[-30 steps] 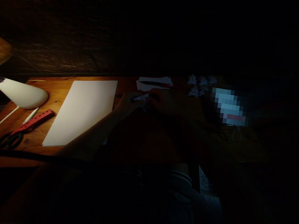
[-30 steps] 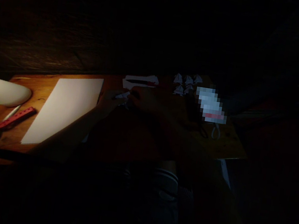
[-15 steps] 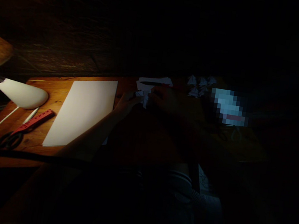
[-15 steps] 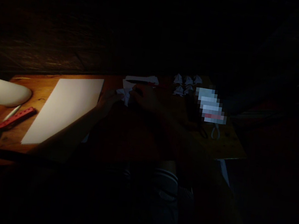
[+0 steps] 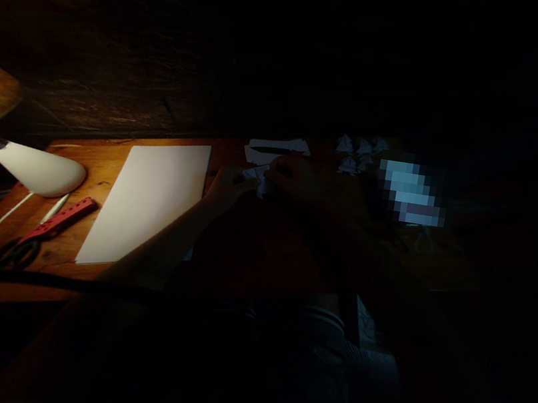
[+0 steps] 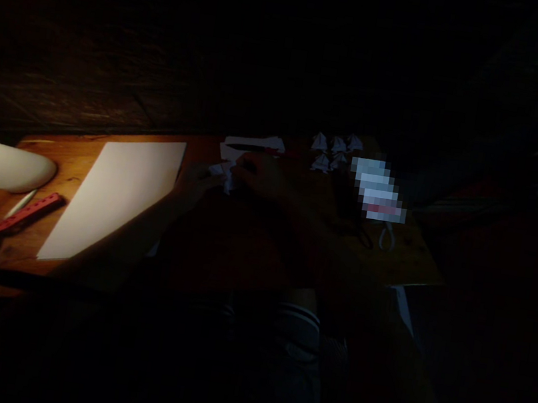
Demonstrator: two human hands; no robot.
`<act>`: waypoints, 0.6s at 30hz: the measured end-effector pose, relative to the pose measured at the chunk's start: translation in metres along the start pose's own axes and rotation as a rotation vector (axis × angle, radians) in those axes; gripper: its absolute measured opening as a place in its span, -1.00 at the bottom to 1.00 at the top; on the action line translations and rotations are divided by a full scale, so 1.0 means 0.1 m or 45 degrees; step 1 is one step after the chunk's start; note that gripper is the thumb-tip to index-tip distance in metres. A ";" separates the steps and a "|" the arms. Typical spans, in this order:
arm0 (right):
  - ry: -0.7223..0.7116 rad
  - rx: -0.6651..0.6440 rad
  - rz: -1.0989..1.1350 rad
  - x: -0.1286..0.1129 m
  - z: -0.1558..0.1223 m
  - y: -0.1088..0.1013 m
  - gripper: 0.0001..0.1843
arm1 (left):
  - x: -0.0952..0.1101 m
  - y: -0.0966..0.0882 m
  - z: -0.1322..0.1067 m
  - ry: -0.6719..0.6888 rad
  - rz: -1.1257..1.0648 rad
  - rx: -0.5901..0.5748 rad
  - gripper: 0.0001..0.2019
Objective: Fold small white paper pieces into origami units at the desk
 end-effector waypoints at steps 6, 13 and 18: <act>0.062 -0.006 0.040 0.00 0.01 -0.01 -0.85 | 0.01 -0.02 0.02 0.021 0.056 -0.011 -0.64; 0.046 0.015 0.073 0.00 0.03 -0.05 -0.84 | 0.18 0.00 -0.02 0.024 0.101 0.000 -0.67; 0.013 0.012 0.086 0.03 0.04 -0.05 -0.84 | 0.28 0.00 -0.07 0.032 0.195 -0.027 -0.64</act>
Point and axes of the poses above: each hand's wrist, its own z-axis towards the middle knuckle, its own y-axis out of the palm, x = y × z, the point moved 1 cm from there along z, towards the middle knuckle, and after that the axes turned 10 degrees about x, right-handed, at the moved point
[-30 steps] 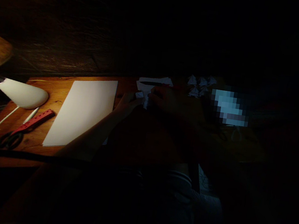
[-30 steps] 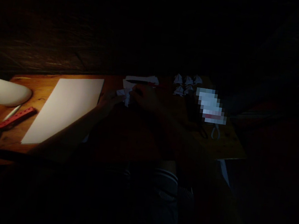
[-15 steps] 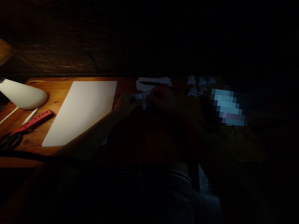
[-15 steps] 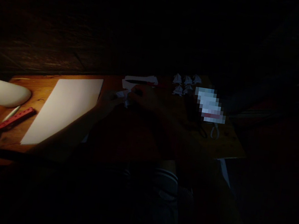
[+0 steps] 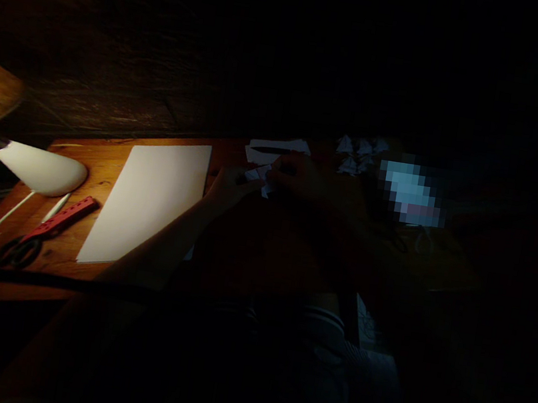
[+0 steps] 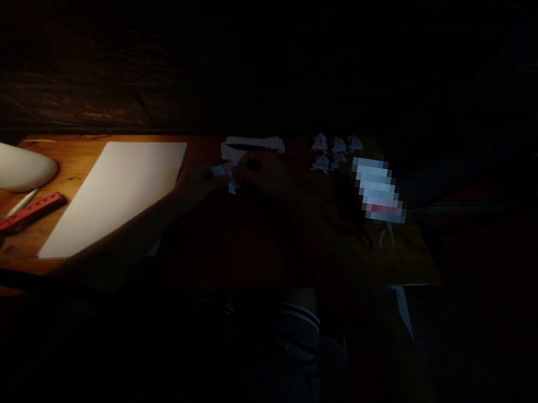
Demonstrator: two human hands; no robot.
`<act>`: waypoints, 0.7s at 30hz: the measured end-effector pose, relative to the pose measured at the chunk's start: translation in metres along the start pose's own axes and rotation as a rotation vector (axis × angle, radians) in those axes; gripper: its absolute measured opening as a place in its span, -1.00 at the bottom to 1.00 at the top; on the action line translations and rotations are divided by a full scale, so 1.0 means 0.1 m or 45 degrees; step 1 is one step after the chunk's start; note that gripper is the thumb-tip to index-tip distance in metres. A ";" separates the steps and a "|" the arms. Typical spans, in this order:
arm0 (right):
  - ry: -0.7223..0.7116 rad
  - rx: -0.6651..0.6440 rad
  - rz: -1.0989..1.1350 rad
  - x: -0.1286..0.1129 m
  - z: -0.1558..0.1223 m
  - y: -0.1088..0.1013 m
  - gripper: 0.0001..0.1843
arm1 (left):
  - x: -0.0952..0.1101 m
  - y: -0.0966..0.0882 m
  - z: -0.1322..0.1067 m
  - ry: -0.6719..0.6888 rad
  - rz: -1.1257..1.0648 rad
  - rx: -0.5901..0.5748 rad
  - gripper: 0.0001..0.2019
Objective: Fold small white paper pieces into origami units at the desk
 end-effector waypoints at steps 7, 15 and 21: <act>-0.022 -0.009 0.003 0.02 -0.02 0.00 -0.78 | -0.04 0.01 0.00 -0.021 -0.106 -0.014 -0.60; -0.007 0.058 -0.010 0.01 -0.01 0.00 -0.82 | 0.15 0.04 -0.02 0.049 -0.097 -0.031 -0.51; -0.040 0.089 0.052 0.02 0.01 -0.02 -0.80 | 0.08 0.03 -0.01 -0.014 0.048 0.022 -0.63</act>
Point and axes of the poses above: each hand's wrist, its own z-axis towards the middle knuckle, its own y-axis out of the palm, x = y × z, the point moved 1 cm from there along z, towards the middle knuckle, and after that the axes turned 10 degrees about x, right-handed, at the moved point
